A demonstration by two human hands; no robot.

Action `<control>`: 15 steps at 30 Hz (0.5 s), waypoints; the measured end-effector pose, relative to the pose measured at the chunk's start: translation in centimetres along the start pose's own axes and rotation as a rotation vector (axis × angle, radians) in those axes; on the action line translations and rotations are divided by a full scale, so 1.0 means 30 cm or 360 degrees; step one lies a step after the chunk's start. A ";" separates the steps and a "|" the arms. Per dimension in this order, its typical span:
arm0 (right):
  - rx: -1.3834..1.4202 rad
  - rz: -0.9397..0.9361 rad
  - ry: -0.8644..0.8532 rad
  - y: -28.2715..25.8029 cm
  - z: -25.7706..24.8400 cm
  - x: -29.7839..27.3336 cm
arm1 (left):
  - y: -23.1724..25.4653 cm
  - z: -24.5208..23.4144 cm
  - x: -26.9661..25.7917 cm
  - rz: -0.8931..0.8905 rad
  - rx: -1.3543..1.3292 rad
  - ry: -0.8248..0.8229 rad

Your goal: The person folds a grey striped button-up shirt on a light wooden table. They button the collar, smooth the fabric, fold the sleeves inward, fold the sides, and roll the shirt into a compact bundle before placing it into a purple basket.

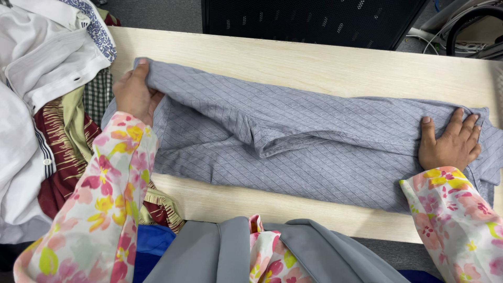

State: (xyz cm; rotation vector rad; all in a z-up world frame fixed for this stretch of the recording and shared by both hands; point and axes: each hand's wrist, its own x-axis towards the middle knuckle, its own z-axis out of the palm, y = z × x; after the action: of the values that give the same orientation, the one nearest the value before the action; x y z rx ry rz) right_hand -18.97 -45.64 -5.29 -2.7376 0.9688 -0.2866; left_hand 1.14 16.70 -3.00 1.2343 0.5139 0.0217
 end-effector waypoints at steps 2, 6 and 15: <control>-0.0001 -0.0004 0.0013 0.005 0.007 -0.003 | -0.036 -0.043 -0.005 0.0019 -0.0010 0.0046; -0.0014 -0.0031 0.0024 0.017 0.018 0.004 | -0.144 -0.114 -0.007 0.0136 0.0526 0.0237; -0.0052 -0.0281 0.0101 -0.101 -0.024 -0.005 | -0.064 -0.048 0.032 0.0766 0.1532 0.0352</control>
State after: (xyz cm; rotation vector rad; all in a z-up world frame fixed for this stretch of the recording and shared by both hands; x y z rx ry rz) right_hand -17.46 -43.35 -3.80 -2.8647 0.7530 -0.3934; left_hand 0.94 17.60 -5.41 2.2990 0.4071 0.3552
